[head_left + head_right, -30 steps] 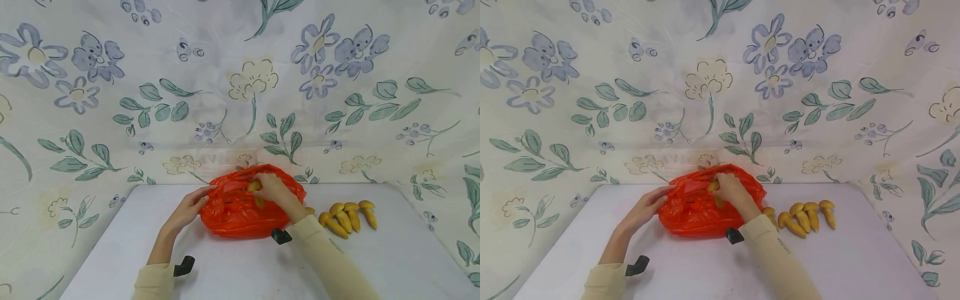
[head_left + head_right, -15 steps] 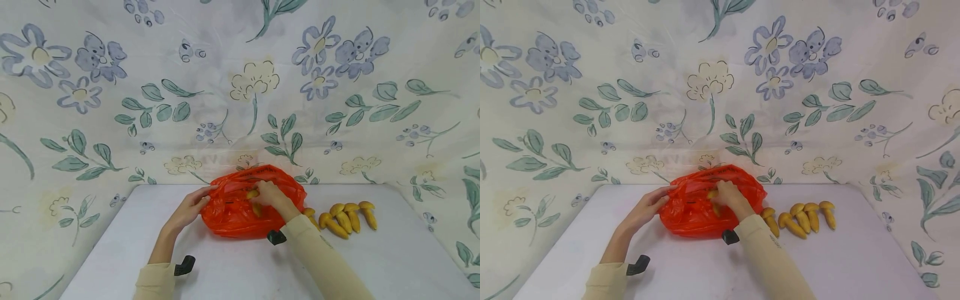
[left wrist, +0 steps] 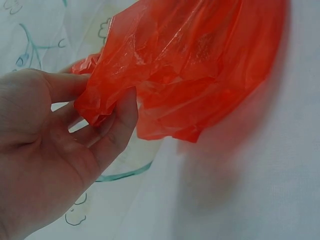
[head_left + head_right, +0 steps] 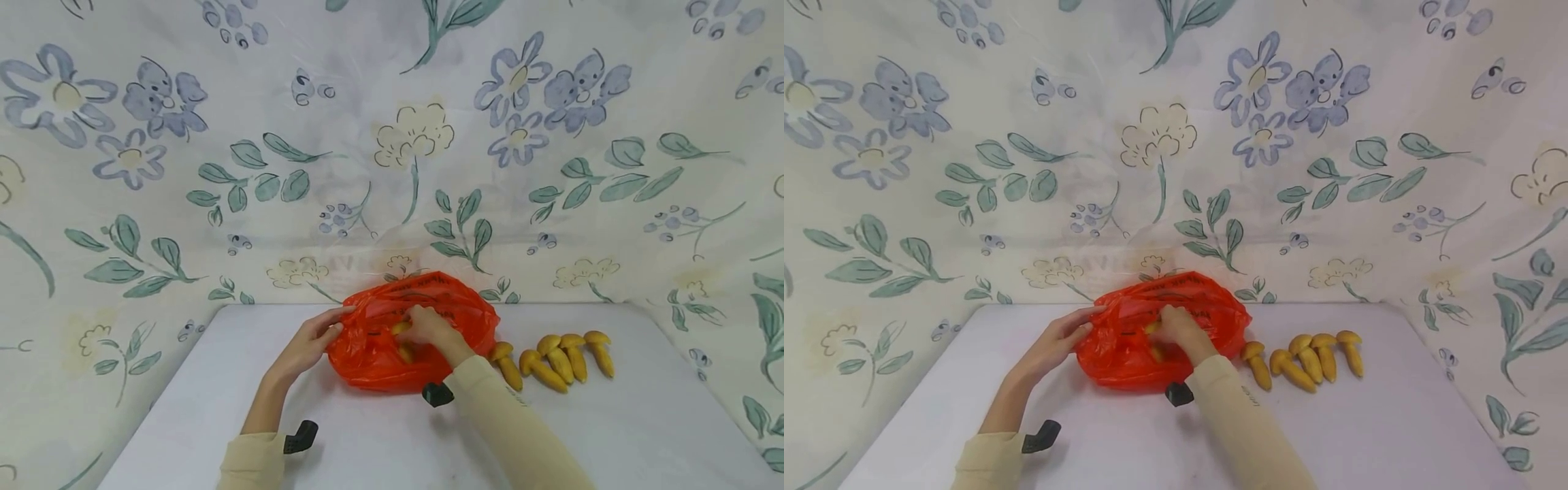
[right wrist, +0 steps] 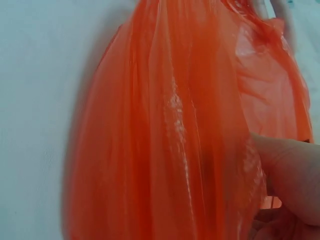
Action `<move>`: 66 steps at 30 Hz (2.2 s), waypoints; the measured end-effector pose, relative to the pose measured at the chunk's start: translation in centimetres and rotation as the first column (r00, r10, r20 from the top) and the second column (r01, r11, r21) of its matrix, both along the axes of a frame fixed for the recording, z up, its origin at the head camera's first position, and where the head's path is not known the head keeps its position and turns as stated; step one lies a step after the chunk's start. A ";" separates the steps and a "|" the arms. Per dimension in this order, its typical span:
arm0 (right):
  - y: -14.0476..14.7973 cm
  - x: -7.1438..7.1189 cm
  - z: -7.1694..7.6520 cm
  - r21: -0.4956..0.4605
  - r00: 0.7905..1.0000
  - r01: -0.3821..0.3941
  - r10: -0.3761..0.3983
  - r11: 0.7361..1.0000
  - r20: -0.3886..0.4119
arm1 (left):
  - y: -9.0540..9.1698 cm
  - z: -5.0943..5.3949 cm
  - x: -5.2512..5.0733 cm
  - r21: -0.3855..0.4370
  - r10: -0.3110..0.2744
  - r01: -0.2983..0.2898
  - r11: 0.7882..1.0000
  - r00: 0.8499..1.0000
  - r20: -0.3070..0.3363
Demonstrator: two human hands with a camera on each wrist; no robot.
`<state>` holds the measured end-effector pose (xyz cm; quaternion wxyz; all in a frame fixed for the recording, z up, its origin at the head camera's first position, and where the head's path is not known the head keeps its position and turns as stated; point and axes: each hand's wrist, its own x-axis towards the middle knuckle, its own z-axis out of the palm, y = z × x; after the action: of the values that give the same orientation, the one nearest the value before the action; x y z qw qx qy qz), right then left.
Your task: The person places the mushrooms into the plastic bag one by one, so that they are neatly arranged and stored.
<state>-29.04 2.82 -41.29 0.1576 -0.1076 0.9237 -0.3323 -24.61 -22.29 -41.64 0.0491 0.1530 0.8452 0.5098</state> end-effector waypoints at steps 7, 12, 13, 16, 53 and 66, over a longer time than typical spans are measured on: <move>-0.8 -0.2 -0.2 0.029 0.999 0.047 -0.046 0.998 -0.019 | 0.1 0.0 -0.1 -0.008 0.012 -0.012 1.000 1.000 0.014; -1.1 -0.1 -0.4 0.025 0.996 0.085 -0.086 0.996 0.001 | 0.1 0.1 0.0 -0.003 0.008 -0.008 1.000 1.000 0.005; -1.1 -0.1 -0.4 0.024 0.996 0.089 -0.089 0.996 0.004 | 0.1 0.1 0.0 -0.004 0.008 -0.008 1.000 1.000 0.006; -1.1 0.0 -0.4 0.020 0.996 0.088 -0.088 0.996 0.009 | 0.1 0.1 0.0 -0.012 0.008 -0.008 1.000 1.000 0.002; 3.5 1.3 3.0 0.009 0.996 0.074 -0.073 0.997 -0.055 | -0.4 -0.2 0.1 -0.054 -0.004 0.002 0.999 0.999 -0.040; 6.1 2.4 4.7 0.024 0.987 0.082 -0.078 0.996 -0.140 | -0.4 -0.2 -0.1 -0.035 -0.022 0.020 0.999 0.999 -0.037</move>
<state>-26.67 8.90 -36.56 0.0810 -0.0909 0.9408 -0.3165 -24.68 -22.65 -41.87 0.0414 0.1704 0.8531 0.4914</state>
